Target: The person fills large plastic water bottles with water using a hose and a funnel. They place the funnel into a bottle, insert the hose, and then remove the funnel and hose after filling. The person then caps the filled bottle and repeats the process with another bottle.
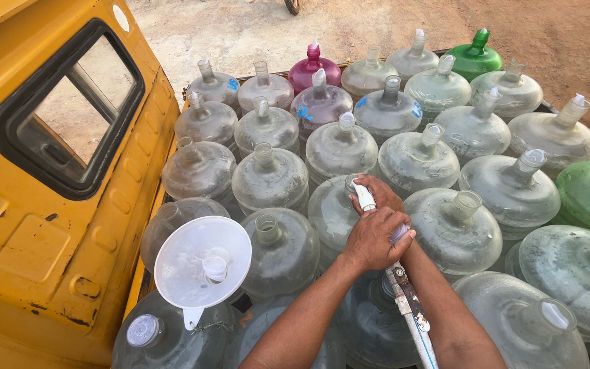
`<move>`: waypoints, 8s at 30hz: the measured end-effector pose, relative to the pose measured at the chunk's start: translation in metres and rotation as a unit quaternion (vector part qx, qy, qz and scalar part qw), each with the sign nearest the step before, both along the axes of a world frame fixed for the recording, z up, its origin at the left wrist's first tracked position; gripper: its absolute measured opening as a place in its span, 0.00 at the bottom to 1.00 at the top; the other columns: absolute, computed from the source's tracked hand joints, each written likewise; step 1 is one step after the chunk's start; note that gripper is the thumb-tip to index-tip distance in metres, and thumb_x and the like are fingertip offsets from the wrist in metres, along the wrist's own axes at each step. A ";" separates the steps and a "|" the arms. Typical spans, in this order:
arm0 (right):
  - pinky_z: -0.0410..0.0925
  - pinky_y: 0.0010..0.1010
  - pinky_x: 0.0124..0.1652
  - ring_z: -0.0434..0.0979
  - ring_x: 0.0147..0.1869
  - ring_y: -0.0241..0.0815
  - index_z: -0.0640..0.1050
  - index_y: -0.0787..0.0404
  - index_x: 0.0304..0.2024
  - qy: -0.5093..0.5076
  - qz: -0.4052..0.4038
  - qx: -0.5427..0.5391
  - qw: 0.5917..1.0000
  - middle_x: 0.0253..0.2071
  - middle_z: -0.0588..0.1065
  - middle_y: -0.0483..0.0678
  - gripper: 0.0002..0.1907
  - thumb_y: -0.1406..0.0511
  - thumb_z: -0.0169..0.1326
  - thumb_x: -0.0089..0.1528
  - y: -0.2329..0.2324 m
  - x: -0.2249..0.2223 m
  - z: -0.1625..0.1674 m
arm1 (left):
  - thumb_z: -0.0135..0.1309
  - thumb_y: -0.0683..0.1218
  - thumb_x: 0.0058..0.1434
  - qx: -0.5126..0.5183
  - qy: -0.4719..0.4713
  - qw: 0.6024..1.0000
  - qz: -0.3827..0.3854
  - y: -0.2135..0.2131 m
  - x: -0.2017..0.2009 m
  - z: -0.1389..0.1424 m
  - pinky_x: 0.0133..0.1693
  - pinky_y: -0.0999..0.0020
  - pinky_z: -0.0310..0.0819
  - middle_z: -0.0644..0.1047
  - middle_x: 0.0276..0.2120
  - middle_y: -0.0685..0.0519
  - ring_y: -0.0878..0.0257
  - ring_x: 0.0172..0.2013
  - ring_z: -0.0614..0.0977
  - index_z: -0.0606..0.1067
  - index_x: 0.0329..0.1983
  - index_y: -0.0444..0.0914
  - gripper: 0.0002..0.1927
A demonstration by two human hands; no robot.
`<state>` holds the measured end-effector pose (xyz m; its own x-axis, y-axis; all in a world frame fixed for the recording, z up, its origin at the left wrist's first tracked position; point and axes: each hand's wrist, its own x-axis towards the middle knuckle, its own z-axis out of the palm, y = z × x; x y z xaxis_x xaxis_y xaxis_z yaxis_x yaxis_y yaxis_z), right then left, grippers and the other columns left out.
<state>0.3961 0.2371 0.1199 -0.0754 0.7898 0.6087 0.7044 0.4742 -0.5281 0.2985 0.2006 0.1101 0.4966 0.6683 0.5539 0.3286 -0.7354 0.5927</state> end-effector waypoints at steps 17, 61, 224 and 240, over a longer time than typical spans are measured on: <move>0.71 0.37 0.60 0.77 0.63 0.46 0.76 0.55 0.55 0.012 -0.010 -0.009 1.000 0.59 0.76 0.45 0.19 0.58 0.61 0.63 -0.001 -0.002 0.002 | 0.52 0.56 0.66 0.003 0.002 1.000 0.001 0.000 0.000 0.000 0.58 0.49 0.69 0.75 0.39 0.49 0.52 0.44 0.81 0.77 0.48 0.42 0.16; 0.72 0.37 0.58 0.79 0.60 0.48 0.76 0.58 0.53 0.034 -0.002 0.019 0.999 0.56 0.78 0.48 0.20 0.62 0.63 0.60 -0.004 -0.001 0.009 | 0.55 0.54 0.65 0.001 -0.009 1.000 -0.003 -0.003 -0.001 0.011 0.55 0.50 0.70 0.75 0.39 0.49 0.50 0.44 0.79 0.76 0.45 0.41 0.13; 0.70 0.38 0.60 0.76 0.64 0.48 0.75 0.56 0.56 0.040 0.027 0.017 0.999 0.60 0.75 0.47 0.23 0.60 0.64 0.60 -0.009 -0.003 0.010 | 0.54 0.54 0.65 0.005 0.019 1.000 -0.002 0.000 0.000 0.004 0.59 0.48 0.68 0.76 0.40 0.48 0.51 0.46 0.81 0.77 0.46 0.40 0.15; 0.71 0.38 0.59 0.77 0.62 0.47 0.74 0.55 0.55 0.021 0.012 0.003 1.000 0.59 0.76 0.46 0.22 0.58 0.63 0.61 -0.009 -0.003 0.013 | 0.54 0.55 0.65 -0.017 0.027 0.999 -0.001 -0.001 -0.001 0.007 0.57 0.49 0.69 0.76 0.39 0.48 0.51 0.44 0.80 0.77 0.46 0.40 0.15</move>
<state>0.3926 0.2279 0.1333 -0.0684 0.7839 0.6171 0.6707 0.4941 -0.5532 0.2975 0.1994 0.1170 0.5265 0.6855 0.5029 0.3603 -0.7156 0.5984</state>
